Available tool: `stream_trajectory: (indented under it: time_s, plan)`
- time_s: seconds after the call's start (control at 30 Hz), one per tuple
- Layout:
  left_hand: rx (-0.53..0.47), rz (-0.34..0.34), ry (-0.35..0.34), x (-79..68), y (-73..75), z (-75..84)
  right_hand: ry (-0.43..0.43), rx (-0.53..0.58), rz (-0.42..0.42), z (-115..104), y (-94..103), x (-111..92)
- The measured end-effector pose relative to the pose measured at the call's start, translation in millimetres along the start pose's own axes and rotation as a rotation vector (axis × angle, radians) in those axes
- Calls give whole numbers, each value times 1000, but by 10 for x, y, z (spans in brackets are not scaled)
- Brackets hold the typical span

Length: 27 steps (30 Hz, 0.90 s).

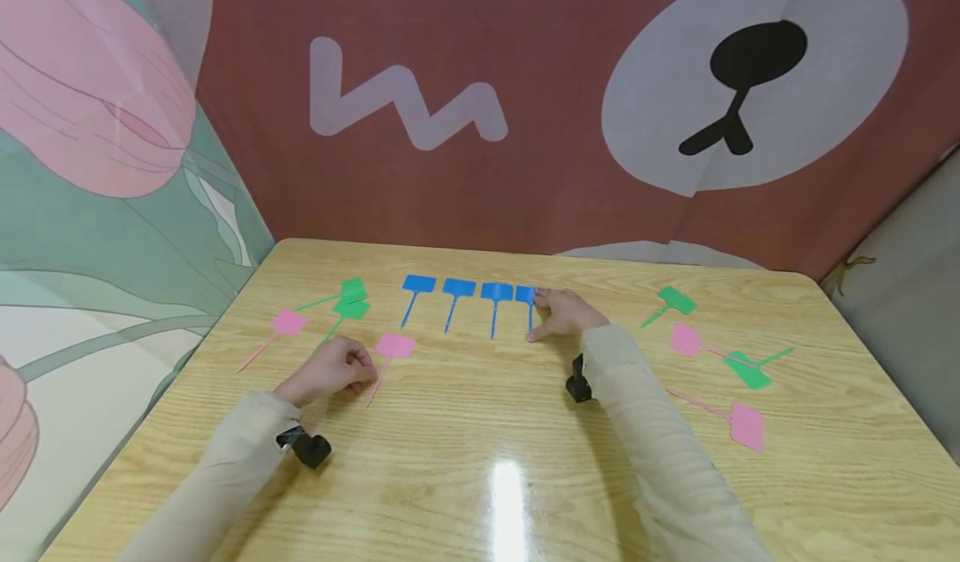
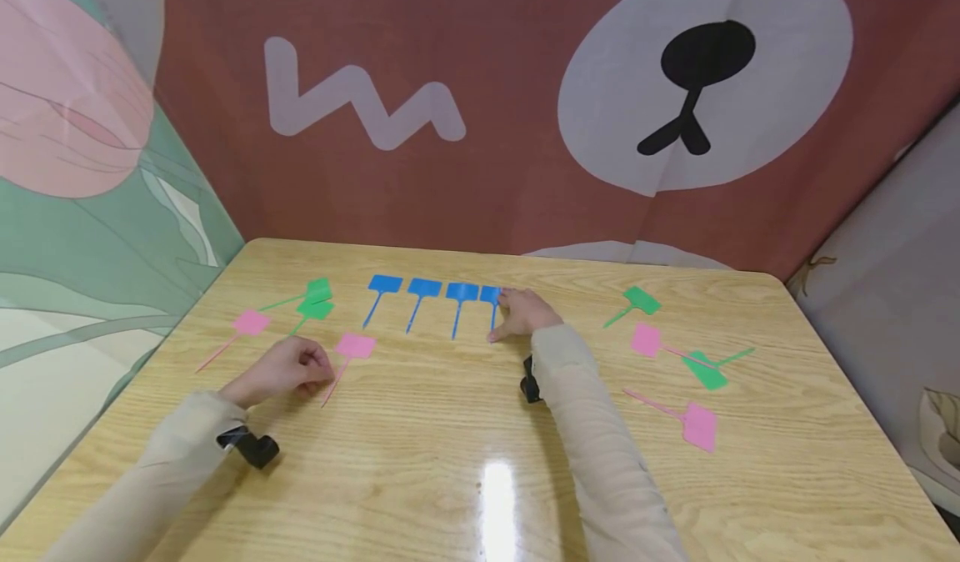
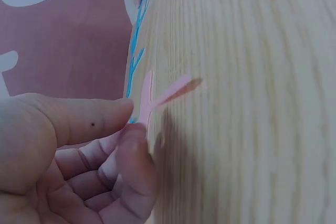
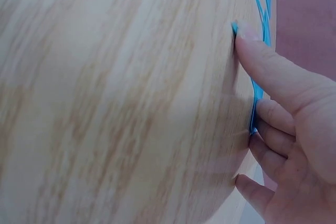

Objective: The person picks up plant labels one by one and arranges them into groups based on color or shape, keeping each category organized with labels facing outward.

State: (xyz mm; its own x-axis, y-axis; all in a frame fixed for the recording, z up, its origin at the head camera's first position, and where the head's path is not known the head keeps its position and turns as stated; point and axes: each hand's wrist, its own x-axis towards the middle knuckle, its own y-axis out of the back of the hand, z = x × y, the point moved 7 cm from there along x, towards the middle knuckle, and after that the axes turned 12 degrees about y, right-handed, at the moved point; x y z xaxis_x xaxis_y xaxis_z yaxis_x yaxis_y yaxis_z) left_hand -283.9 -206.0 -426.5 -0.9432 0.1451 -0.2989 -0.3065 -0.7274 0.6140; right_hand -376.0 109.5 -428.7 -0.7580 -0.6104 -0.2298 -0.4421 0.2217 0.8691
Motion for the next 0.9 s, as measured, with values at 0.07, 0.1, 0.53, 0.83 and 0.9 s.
stream_trajectory:
  time_s: [0.07, 0.1, 0.53, 0.83, 0.9]
  plan:
    - [52, 43, -18, 9, 48, -16, 3, 4, 0, 3, -3, 0]
    - [83, 66, -29, 12, 75, -22, 5, 7, 1, 5, -4, 0]
    - [187, 188, -96, 1, 412, -163, 9, 14, 4, 1, -2, -2]
    - [214, 251, -107, -22, 684, -280, 2, 15, 12, 4, 2, -4]
    - [221, 282, -86, -34, 755, -296, 4, 13, 14, 1, 6, -7]
